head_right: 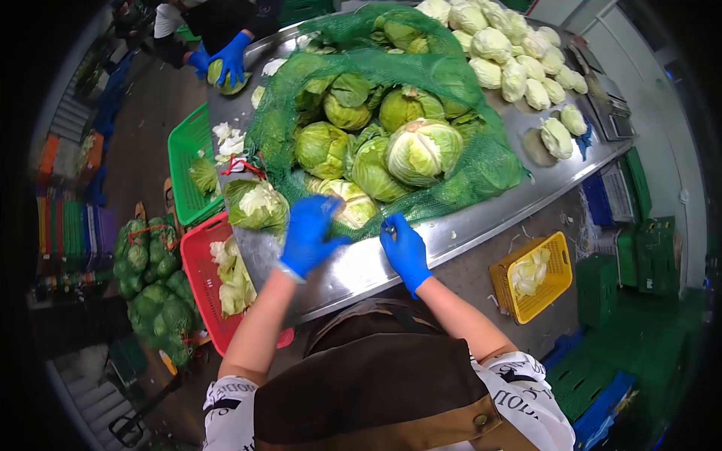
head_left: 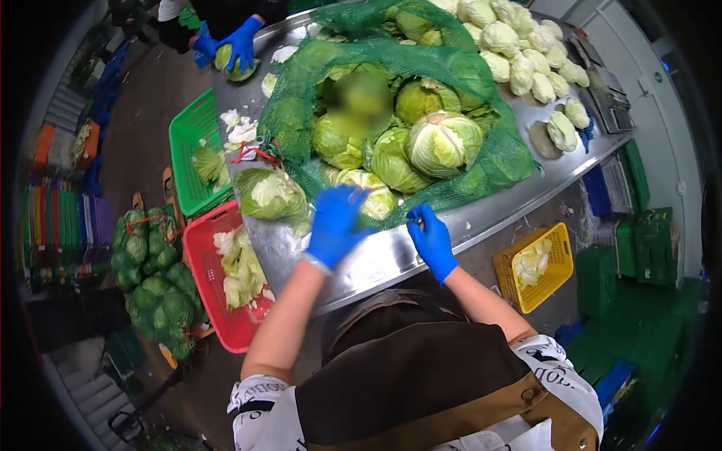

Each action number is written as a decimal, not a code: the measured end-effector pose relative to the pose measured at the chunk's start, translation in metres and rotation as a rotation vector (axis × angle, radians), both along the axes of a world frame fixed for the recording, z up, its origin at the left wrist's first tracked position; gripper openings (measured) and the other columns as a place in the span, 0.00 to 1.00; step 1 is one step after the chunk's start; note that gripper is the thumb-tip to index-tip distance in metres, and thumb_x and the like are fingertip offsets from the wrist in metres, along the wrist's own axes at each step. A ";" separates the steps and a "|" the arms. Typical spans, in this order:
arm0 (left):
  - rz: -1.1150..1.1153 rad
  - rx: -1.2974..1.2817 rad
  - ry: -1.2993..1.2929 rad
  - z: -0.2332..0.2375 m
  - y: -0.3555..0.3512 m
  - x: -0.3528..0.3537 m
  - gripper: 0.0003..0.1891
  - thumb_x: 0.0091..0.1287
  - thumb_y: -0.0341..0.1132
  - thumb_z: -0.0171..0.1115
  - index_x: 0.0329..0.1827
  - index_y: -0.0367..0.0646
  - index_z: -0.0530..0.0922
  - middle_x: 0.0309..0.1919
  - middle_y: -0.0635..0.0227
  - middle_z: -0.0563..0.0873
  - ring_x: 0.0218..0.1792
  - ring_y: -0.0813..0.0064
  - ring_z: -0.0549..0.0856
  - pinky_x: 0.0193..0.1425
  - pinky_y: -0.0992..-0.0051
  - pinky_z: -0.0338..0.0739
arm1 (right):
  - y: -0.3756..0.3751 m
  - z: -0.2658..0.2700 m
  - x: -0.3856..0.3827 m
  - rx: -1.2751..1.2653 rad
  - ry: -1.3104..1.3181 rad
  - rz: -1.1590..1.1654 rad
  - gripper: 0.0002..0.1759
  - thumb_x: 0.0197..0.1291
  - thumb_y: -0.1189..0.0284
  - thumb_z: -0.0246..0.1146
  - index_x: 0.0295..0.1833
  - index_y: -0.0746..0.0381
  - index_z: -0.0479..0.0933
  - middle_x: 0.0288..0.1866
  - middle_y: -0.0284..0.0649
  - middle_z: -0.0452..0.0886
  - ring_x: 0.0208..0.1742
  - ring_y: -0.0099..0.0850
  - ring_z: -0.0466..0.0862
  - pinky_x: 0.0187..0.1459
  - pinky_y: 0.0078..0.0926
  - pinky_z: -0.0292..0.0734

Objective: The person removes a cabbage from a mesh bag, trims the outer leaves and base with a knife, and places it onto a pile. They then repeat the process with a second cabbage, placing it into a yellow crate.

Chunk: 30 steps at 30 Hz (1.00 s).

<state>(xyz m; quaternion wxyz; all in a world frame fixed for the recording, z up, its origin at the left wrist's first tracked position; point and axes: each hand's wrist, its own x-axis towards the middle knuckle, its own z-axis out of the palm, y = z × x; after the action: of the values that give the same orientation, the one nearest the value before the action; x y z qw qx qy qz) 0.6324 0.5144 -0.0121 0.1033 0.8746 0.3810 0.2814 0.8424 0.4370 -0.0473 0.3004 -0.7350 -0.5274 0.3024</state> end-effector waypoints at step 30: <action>0.371 -1.065 -1.027 -0.118 0.051 -0.047 0.16 0.66 0.34 0.58 0.53 0.35 0.77 0.41 0.59 0.84 0.42 0.67 0.83 0.49 0.72 0.77 | 0.029 -0.062 -0.001 0.051 -0.067 0.212 0.22 0.62 0.60 0.62 0.60 0.55 0.74 0.53 0.45 0.82 0.51 0.47 0.82 0.50 0.40 0.78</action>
<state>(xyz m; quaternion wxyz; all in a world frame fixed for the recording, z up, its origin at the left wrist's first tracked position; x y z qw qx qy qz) 0.5854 0.5655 -0.1304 0.6266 0.3875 0.5102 0.4437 0.8417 0.4662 -0.1089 0.2677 -0.6768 -0.6194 0.2942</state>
